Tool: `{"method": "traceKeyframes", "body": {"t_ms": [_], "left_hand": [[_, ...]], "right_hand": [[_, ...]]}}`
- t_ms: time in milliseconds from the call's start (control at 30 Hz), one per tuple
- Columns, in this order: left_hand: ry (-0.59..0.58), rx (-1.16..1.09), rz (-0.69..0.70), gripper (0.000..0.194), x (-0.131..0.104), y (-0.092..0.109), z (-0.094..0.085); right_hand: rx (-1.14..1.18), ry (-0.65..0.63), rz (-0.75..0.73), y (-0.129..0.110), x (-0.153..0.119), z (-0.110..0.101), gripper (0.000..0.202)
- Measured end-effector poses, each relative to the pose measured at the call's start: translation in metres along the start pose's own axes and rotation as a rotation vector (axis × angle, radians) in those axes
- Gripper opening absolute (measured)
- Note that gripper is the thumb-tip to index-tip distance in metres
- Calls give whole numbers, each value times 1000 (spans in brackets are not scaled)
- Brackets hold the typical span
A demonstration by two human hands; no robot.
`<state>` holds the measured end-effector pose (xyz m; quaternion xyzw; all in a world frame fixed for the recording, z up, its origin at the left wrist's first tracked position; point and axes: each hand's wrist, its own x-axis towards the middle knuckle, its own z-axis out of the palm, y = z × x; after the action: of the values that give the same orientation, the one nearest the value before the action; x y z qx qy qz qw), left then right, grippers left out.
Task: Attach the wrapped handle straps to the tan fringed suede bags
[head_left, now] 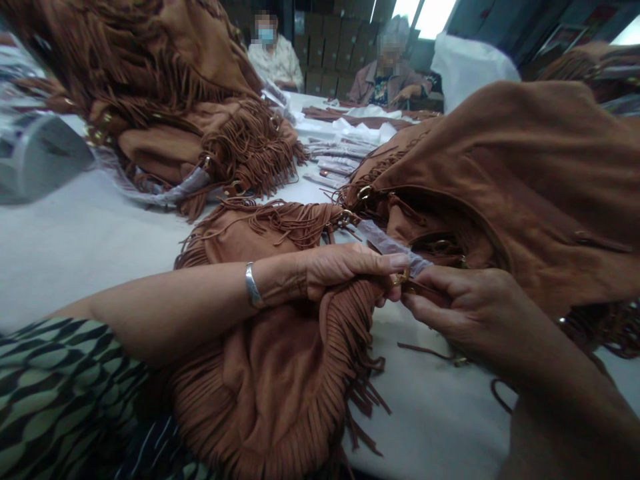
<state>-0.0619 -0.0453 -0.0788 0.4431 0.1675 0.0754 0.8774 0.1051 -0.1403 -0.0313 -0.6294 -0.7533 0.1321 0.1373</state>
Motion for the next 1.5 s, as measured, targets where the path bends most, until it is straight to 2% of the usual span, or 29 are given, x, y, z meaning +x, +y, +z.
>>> {"method": "traceKeyframes", "body": {"t_ms": [233,533,667,933,1267,1500], "left_hand": [[24,-25,43,47,1,-3,-3],[30,34,22,54,0,-1,-3],[45,51,63,52,0,-3,-3],[40,126,118,51,1,-5,-4],[-17,105,47,50,-1,3,-13],[-16,193,8,51,-2,10,-10]], "right_hand": [[-159,20,73,-5,-1,1,21],[-409,130,21,-6,-6,6,21],[-475,153,23,-9,-8,8,23],[-416,124,36,-13,-9,6,21],[-305,167,31,-12,-3,11,21],[-182,122,53,-15,-4,4,22]]}}
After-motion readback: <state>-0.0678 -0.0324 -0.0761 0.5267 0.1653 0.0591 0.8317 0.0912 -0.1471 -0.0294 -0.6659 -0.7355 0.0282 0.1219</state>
